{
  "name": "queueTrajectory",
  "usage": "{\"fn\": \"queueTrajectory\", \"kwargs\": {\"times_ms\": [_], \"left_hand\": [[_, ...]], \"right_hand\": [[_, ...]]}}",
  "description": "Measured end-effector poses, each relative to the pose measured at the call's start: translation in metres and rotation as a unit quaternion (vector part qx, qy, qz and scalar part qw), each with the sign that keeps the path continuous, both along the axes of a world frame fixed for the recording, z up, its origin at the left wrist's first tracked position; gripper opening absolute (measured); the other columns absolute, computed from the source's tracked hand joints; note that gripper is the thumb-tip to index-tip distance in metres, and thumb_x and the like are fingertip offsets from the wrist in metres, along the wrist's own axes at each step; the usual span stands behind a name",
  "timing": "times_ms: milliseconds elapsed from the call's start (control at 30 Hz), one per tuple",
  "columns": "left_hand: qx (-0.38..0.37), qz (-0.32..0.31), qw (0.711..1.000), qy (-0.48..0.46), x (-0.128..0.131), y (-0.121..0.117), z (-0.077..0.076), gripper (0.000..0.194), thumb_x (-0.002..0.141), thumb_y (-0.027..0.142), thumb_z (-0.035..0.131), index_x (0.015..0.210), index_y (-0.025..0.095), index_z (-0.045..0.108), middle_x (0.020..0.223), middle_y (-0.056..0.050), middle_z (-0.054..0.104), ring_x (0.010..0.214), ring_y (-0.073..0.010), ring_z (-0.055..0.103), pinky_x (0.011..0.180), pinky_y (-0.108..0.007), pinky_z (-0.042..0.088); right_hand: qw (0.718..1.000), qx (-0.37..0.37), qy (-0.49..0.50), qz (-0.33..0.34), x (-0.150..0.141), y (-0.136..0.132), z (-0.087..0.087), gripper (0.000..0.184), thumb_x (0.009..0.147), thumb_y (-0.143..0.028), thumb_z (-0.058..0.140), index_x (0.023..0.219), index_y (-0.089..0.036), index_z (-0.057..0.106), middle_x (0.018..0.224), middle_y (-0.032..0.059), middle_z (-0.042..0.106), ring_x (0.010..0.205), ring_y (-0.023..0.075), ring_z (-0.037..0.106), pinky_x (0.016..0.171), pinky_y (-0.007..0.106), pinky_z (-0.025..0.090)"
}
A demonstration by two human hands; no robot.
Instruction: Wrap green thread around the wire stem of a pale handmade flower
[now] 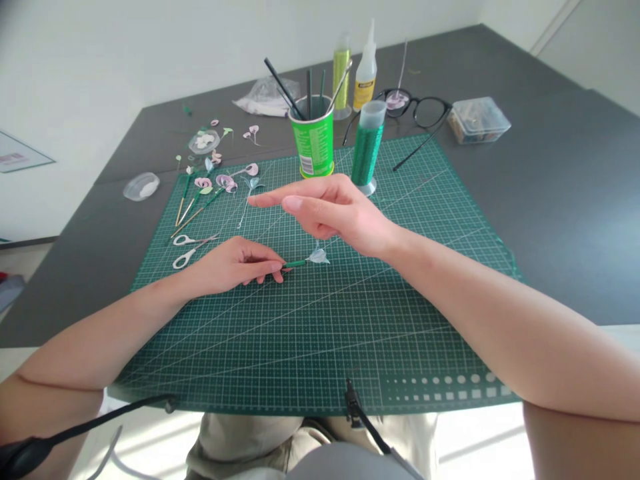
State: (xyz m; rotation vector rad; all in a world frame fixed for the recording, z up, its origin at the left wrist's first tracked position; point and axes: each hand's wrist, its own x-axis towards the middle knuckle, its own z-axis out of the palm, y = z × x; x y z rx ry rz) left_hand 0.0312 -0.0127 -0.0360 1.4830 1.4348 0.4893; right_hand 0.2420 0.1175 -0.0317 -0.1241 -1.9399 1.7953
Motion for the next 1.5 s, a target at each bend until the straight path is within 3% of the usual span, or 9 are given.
{"fn": "queueTrajectory", "kwargs": {"times_ms": [300, 500, 833, 967, 1167, 1333, 1500], "left_hand": [[-0.022, -0.012, 1.000, -0.007, 0.002, 0.001, 0.004, 0.019, 0.096, 0.031, 0.069, 0.091, 0.020, 0.083, 0.084, -0.002, 0.083, 0.064, -0.0117, 0.064, 0.055, -0.021, 0.049], [0.024, -0.015, 0.999, -0.020, -0.001, 0.002, -0.003, 0.012, 0.090, 0.031, 0.077, 0.093, 0.022, 0.084, 0.081, -0.001, 0.082, 0.066, -0.0131, 0.069, 0.064, -0.025, 0.053], [0.058, 0.014, 0.997, -0.058, 0.001, -0.004, -0.003, 0.008, 0.084, 0.027, 0.083, 0.082, 0.020, 0.079, 0.077, 0.002, 0.080, 0.065, -0.0108, 0.069, 0.060, -0.021, 0.051], [0.138, 0.006, 0.990, -0.026, 0.002, -0.007, -0.001, 0.009, 0.088, 0.023, 0.083, 0.083, 0.020, 0.076, 0.076, 0.004, 0.079, 0.066, -0.0099, 0.071, 0.060, -0.020, 0.052], [0.306, -0.025, 0.949, 0.066, 0.004, -0.014, -0.005, 0.011, 0.096, 0.021, 0.078, 0.091, 0.020, 0.069, 0.079, 0.006, 0.080, 0.065, -0.0078, 0.072, 0.063, -0.018, 0.053], [0.444, -0.021, 0.880, 0.170, 0.004, -0.018, -0.006, 0.011, 0.100, 0.018, 0.073, 0.095, 0.019, 0.064, 0.076, 0.006, 0.074, 0.063, -0.0071, 0.068, 0.058, -0.017, 0.048], [0.500, 0.019, 0.841, 0.207, 0.004, -0.018, -0.005, 0.011, 0.100, 0.019, 0.075, 0.094, 0.019, 0.066, 0.075, 0.006, 0.071, 0.060, -0.0070, 0.062, 0.056, -0.018, 0.045]], "right_hand": [[0.999, -0.021, 0.026, -0.016, -0.003, 0.003, -0.006, 0.037, 0.103, -0.043, 0.067, 0.123, -0.015, 0.082, 0.052, -0.0091, 0.029, 0.049, 0.0079, 0.022, 0.048, 0.027, 0.017], [0.997, -0.023, -0.009, -0.071, -0.007, 0.001, -0.005, 0.036, 0.103, -0.038, 0.066, 0.119, -0.011, 0.083, 0.051, -0.0090, 0.030, 0.048, 0.0076, 0.023, 0.045, 0.028, 0.016], [0.990, 0.027, -0.083, -0.114, -0.013, 0.001, -0.009, 0.033, 0.105, -0.029, 0.062, 0.122, -0.008, 0.081, 0.053, -0.0080, 0.036, 0.050, 0.0073, 0.029, 0.045, 0.027, 0.021], [0.983, 0.040, -0.119, -0.133, -0.014, 0.002, -0.010, 0.032, 0.105, -0.024, 0.060, 0.122, -0.007, 0.080, 0.053, -0.0081, 0.036, 0.051, 0.0075, 0.029, 0.045, 0.026, 0.023], [0.966, 0.051, -0.208, -0.146, -0.016, 0.004, -0.007, 0.032, 0.104, -0.021, 0.061, 0.126, -0.006, 0.079, 0.052, -0.0093, 0.032, 0.050, 0.0078, 0.029, 0.047, 0.027, 0.024], [0.958, 0.053, -0.247, -0.133, -0.018, 0.005, -0.007, 0.029, 0.103, -0.017, 0.060, 0.124, -0.008, 0.080, 0.049, -0.0101, 0.036, 0.046, 0.0066, 0.029, 0.045, 0.027, 0.020], [0.962, 0.029, -0.252, -0.101, -0.017, 0.007, -0.009, 0.032, 0.103, -0.018, 0.059, 0.126, -0.006, 0.077, 0.047, -0.0112, 0.038, 0.042, 0.0056, 0.029, 0.046, 0.027, 0.021]]}}
